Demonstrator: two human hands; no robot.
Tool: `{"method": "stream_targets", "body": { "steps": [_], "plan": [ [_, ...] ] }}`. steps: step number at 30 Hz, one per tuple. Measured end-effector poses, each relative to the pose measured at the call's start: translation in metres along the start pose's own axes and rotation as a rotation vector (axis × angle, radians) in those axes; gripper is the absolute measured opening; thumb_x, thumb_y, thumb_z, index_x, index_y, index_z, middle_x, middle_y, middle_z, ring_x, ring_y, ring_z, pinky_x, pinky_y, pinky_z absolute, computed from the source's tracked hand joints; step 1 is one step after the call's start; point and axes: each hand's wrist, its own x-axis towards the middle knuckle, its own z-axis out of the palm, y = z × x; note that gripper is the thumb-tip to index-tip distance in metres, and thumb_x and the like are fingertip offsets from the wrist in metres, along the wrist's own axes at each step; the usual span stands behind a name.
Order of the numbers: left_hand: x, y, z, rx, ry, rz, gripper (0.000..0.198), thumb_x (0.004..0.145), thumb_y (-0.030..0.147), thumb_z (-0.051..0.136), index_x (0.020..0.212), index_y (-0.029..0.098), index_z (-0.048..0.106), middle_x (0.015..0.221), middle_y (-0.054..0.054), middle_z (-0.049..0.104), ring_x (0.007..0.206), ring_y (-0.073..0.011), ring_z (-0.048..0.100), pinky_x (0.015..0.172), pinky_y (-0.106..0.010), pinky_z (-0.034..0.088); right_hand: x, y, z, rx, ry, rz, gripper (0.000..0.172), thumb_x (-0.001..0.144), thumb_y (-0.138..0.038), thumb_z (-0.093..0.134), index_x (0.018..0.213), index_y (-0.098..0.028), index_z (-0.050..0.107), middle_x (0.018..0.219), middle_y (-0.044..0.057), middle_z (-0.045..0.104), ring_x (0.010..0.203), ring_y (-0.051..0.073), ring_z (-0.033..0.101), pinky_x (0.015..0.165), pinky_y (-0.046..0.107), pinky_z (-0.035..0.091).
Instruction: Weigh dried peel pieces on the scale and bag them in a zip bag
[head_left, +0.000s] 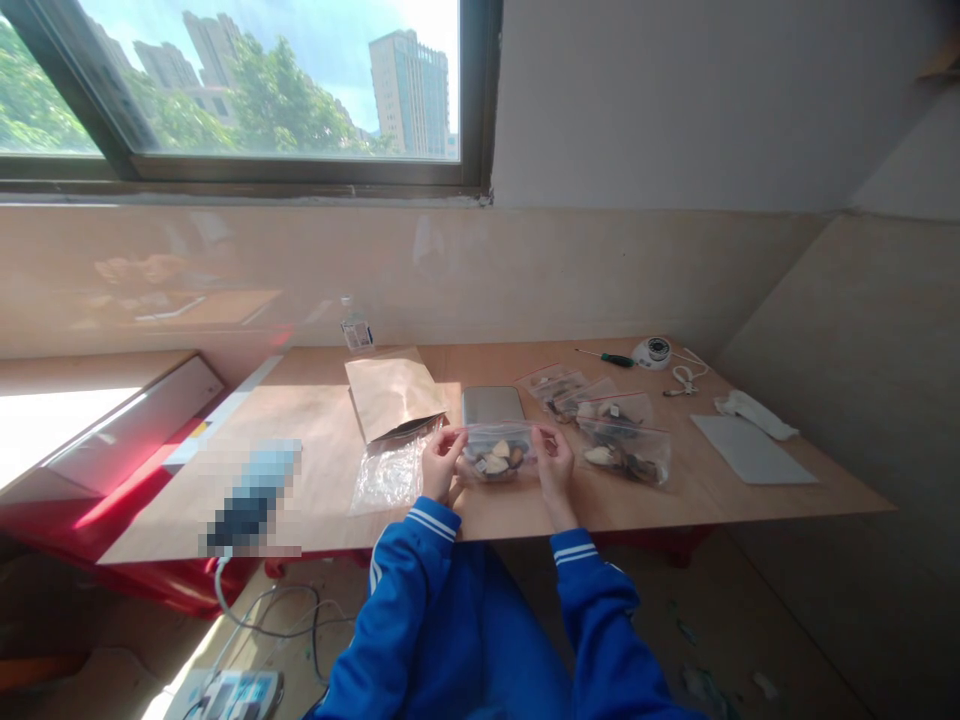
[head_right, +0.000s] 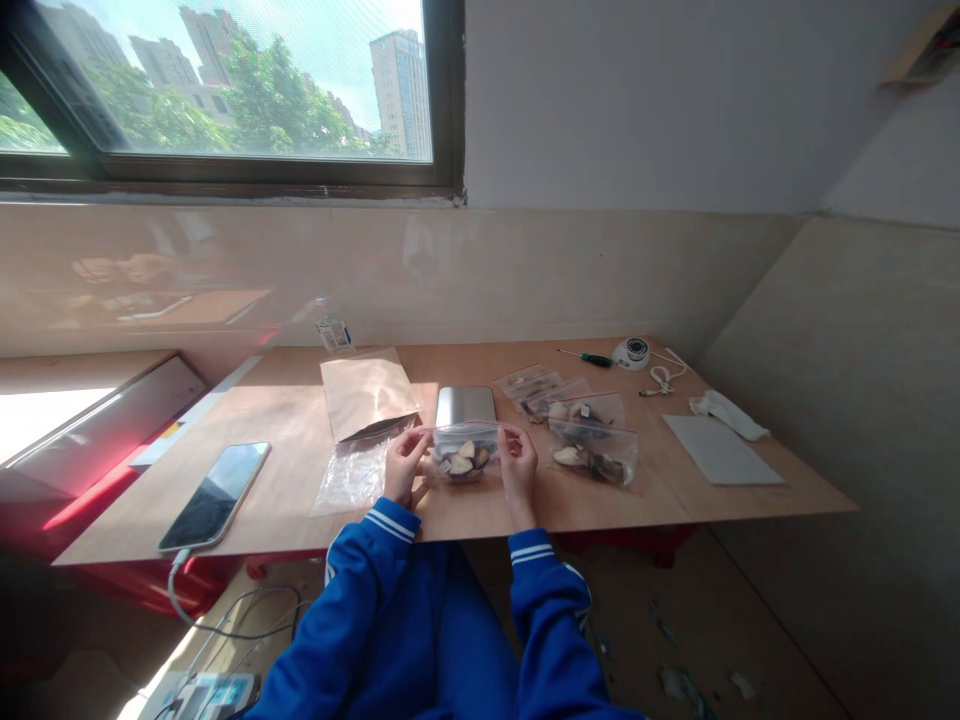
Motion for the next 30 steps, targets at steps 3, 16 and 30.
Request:
{"method": "stream_targets", "body": {
  "steps": [3, 16, 30],
  "plan": [
    [0.001, -0.002, 0.0, -0.008, -0.011, -0.015, 0.027, 0.072, 0.039, 0.067, 0.083, 0.015, 0.066, 0.089, -0.006, 0.067, 0.073, -0.0136, 0.06, 0.066, -0.025, 0.046, 0.001, 0.002, 0.0, 0.004, -0.032, 0.01, 0.039, 0.074, -0.051, 0.061, 0.086, -0.014, 0.063, 0.075, 0.005, 0.064, 0.059, 0.013, 0.055, 0.047, 0.022, 0.045],
    [-0.001, 0.003, 0.002, -0.006, -0.017, -0.029, 0.027, 0.073, 0.041, 0.065, 0.083, 0.016, 0.066, 0.078, -0.004, 0.066, 0.07, -0.0135, 0.06, 0.065, -0.024, 0.046, -0.002, -0.001, -0.001, 0.073, -0.05, 0.073, 0.036, 0.073, -0.048, 0.063, 0.085, -0.014, 0.063, 0.076, 0.005, 0.063, 0.066, 0.016, 0.058, 0.047, 0.023, 0.049],
    [-0.001, -0.001, 0.002, -0.026, -0.082, -0.064, 0.029, 0.066, 0.038, 0.072, 0.083, 0.015, 0.068, 0.079, -0.005, 0.068, 0.077, -0.0181, 0.063, 0.068, -0.028, 0.051, -0.001, -0.001, 0.001, 0.047, -0.23, 0.045, 0.032, 0.07, -0.046, 0.066, 0.082, -0.016, 0.068, 0.078, 0.006, 0.07, 0.074, 0.019, 0.065, 0.069, 0.031, 0.051]
  ]
}}
